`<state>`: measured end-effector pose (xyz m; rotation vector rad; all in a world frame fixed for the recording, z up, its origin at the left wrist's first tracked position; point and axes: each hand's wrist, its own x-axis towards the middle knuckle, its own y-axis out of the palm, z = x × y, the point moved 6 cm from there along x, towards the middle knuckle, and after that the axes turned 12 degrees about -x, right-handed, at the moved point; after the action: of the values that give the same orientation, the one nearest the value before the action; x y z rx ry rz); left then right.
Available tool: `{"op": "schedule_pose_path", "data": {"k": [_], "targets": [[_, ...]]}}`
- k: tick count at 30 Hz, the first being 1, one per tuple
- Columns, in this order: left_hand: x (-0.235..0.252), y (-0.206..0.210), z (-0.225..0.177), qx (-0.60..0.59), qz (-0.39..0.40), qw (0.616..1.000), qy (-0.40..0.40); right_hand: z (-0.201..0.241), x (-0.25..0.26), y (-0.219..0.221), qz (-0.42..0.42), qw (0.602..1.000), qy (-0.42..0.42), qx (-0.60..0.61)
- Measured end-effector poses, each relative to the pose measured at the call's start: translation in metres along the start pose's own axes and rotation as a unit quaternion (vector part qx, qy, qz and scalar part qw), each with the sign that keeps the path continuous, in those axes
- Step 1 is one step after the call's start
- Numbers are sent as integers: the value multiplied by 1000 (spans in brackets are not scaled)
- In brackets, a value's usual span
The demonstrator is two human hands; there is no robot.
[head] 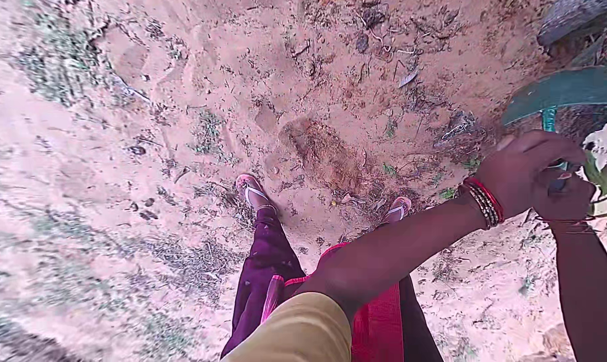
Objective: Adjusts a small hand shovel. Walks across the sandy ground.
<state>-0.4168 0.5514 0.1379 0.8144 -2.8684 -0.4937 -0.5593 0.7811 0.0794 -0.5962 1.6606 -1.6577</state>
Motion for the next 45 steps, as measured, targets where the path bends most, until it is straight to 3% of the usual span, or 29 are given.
{"op": "schedule_pose_path", "data": {"k": [1, 2, 6, 9, 13, 16, 18, 20, 25, 30, 35, 37, 39, 42, 45], "targets": [[-11, -31, 8, -20, -52, 998, 1, 51, 5, 3, 82, 993, 80, 19], [-24, -65, 21, -42, -99, 994, -11, 92, 6, 18, 98, 991, 86, 27], [-90, -219, 76, 1, -248, 960, -131, 230, -2, 119, 231, 970, 15, 74], [-128, -327, 103, 85, -292, 933, -192, 329, 3, 190, 383, 920, 23, 78], [-144, -408, 158, 166, -292, 895, -292, 392, 14, 274, 425, 902, 12, 79], [-172, -403, 248, 101, -285, 872, -385, 361, -8, 348, 489, 869, 46, 57], [-172, -376, 286, -3, -316, 885, -341, 328, -14, 372, 497, 860, 93, 75], [-154, -356, 295, -5, -317, 890, -329, 316, -15, 371, 496, 854, 131, 88], [-122, -319, 307, 9, -255, 879, -403, 300, -37, 346, 471, 843, 217, 142], [-138, -295, 308, 20, -234, 861, -452, 291, -61, 334, 512, 820, 229, 113], [-149, -309, 278, 24, -301, 827, -475, 303, -50, 295, 550, 813, 175, 83], [-160, -304, 250, -11, -308, 833, -459, 295, -51, 274, 564, 812, 139, 58], [-168, -297, 214, -13, -307, 863, -401, 293, -49, 260, 564, 817, 104, 54], [-160, -304, 164, 43, -336, 899, -277, 311, -24, 243, 487, 866, 64, 93], [-134, -339, 154, 104, -340, 907, -226, 342, 13, 246, 459, 881, 39, 108]]}}
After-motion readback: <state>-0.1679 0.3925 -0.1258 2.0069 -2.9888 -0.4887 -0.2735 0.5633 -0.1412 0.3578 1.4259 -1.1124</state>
